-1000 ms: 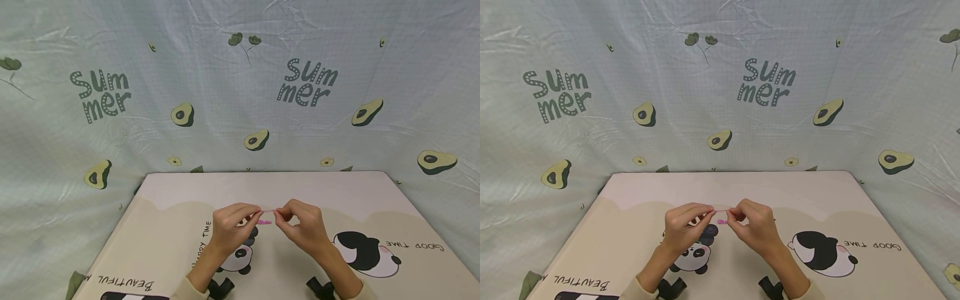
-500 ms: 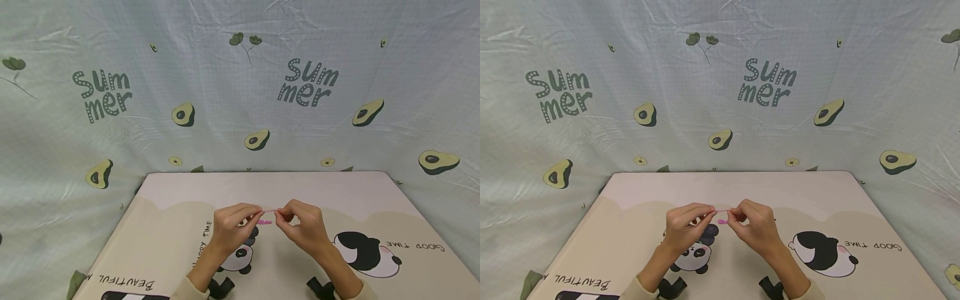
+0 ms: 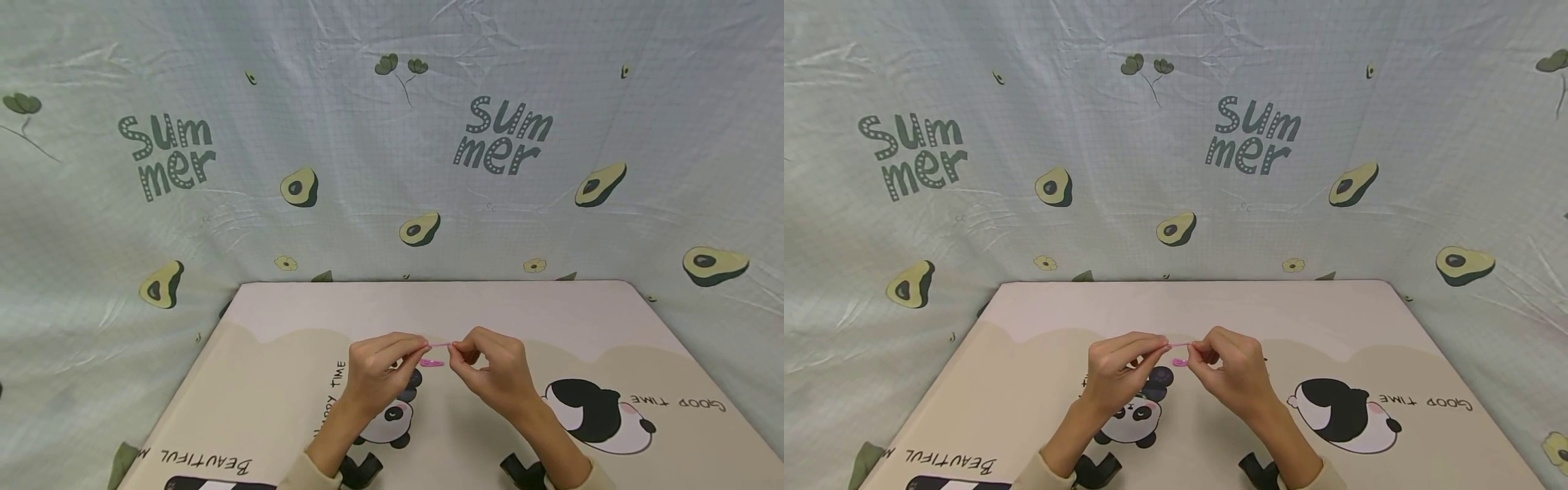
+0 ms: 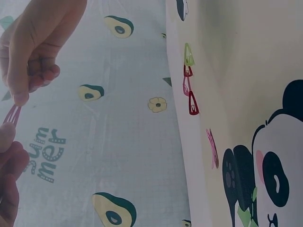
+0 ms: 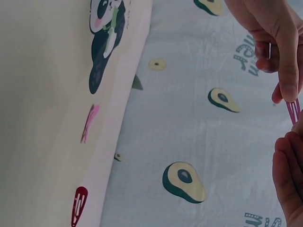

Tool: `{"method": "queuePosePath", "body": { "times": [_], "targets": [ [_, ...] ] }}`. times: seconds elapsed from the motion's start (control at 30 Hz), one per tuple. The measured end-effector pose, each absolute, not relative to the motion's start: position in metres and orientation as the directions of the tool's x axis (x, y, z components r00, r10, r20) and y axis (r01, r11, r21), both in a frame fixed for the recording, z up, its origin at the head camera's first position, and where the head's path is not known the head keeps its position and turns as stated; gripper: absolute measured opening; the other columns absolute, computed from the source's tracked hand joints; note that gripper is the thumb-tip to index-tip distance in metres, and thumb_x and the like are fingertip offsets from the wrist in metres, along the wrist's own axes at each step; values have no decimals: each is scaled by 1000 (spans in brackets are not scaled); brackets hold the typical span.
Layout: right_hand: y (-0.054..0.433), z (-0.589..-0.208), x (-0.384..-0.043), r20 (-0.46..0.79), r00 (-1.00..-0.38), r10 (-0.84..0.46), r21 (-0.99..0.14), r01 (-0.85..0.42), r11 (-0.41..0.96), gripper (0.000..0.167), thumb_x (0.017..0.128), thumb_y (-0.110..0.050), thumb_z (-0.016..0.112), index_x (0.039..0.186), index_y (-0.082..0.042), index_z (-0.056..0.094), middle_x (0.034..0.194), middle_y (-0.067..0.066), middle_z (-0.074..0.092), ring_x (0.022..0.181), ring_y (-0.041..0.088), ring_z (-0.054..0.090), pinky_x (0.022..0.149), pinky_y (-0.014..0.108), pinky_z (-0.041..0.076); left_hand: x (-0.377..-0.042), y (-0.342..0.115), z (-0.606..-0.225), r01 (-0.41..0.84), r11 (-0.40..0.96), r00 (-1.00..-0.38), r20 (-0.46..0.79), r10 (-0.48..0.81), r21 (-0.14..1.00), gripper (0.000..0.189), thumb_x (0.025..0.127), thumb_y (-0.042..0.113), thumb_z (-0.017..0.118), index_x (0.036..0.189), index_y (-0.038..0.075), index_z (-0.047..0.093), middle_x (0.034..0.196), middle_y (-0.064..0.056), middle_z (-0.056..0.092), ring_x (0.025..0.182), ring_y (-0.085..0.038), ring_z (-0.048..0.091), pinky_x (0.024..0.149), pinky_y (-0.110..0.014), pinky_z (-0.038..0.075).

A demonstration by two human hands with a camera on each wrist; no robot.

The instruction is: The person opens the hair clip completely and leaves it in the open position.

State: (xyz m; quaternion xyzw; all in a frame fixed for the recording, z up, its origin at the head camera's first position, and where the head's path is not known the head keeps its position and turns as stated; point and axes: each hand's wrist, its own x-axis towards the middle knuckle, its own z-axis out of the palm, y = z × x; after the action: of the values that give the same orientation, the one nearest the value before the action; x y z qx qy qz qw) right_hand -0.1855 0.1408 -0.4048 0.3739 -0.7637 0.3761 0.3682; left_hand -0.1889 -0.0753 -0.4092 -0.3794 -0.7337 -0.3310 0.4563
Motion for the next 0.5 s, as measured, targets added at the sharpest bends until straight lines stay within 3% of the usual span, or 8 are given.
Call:
{"method": "queuePosePath", "body": {
  "times": [0.5],
  "targets": [
    [140, -407, -186, 847, -447, -286, -297, -846, 443, 21, 70, 8, 78, 74, -9, 66, 66, 0, 68, 55, 7, 59, 55, 13, 52, -189, -75, -411, 860, 493, -291, 921, 260, 133, 13, 79, 3, 85, 90, 8, 82, 86, -2, 80, 65, -8, 73, 56, -8, 50]
  ]
}}
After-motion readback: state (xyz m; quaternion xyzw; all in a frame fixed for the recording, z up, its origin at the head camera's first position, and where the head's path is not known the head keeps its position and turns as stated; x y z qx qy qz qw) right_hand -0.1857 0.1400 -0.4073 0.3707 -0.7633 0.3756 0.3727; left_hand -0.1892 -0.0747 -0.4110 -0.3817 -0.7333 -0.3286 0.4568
